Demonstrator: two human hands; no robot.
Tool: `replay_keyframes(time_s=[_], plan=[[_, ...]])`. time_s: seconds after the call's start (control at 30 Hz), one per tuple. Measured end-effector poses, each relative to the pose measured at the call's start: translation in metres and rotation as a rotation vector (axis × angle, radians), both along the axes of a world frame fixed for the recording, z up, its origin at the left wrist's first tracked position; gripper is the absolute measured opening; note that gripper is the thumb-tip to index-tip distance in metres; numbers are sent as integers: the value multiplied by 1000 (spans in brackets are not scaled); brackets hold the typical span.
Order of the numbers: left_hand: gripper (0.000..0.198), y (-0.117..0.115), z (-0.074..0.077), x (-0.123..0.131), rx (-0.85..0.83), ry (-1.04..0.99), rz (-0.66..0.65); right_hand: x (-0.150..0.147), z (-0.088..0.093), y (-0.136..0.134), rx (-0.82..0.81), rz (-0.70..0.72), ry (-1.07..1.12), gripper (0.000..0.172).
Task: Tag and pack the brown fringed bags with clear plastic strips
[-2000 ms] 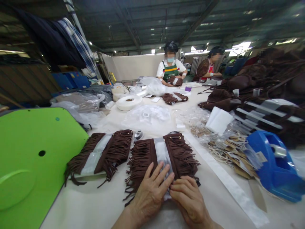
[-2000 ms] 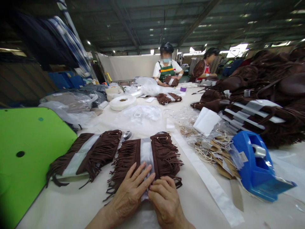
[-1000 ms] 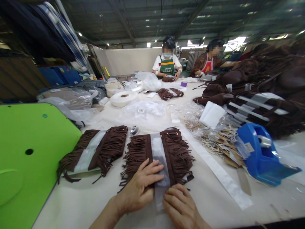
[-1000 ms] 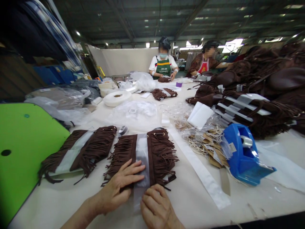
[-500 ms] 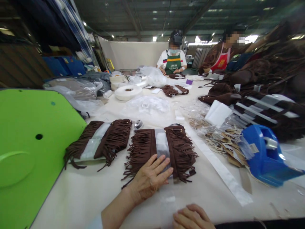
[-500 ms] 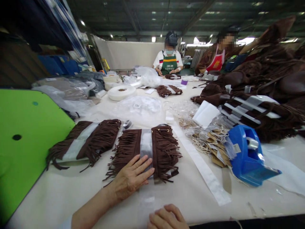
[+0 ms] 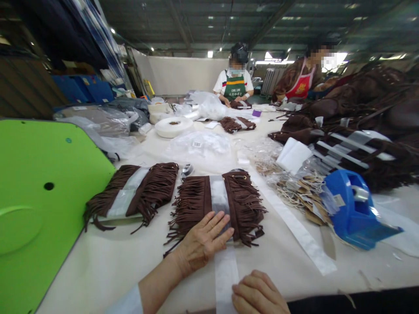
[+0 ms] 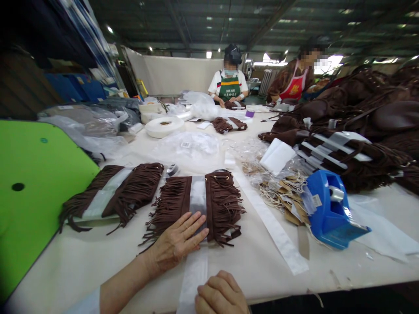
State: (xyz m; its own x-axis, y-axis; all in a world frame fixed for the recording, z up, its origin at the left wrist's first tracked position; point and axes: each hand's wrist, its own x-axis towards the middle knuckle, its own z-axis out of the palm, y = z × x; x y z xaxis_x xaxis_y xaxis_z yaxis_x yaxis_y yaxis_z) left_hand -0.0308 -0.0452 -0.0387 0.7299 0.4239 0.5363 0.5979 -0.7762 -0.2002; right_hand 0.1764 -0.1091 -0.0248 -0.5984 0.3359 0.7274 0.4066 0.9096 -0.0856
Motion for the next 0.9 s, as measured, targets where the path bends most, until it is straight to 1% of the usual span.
replay_keyframes(time_s=[0.1, 0.2, 0.3, 0.4, 0.5, 0.57, 0.63, 0.73, 0.8, 0.83, 0.9], plan=[[32, -3, 3, 0, -18, -28, 34, 0, 13, 8, -57, 30, 30, 24], [32, -4, 4, 1, -63, -52, 48, -3, 23, 19, -95, 57, 66, 21], [36, -5, 6, 0, -170, -10, 19, -8, 32, 32, -105, 67, 70, 16], [39, -6, 12, -2, -292, -17, -48, -11, 41, 48, -143, 77, 72, 17], [34, -9, 17, -5, -443, -160, -106, -15, 48, 68, -245, 84, 138, 22], [33, -12, 14, -5, -493, -304, -106, -18, 48, 83, -323, 60, 179, 22], [41, -13, 5, -4, -446, -444, -53, -22, 43, 96, -407, -1, 213, 21], [61, -13, -12, 0, -398, -610, 96, -30, 31, 110, -526, -102, 267, 20], [68, -13, -21, 3, -438, -650, 190, -36, 24, 115, -572, -160, 281, 24], [68, -12, -23, 5, -446, -646, 224, -38, 21, 117, -581, -190, 279, 26], [63, -12, -25, 7, -407, -610, 289, -42, 16, 119, -595, -242, 258, 28]])
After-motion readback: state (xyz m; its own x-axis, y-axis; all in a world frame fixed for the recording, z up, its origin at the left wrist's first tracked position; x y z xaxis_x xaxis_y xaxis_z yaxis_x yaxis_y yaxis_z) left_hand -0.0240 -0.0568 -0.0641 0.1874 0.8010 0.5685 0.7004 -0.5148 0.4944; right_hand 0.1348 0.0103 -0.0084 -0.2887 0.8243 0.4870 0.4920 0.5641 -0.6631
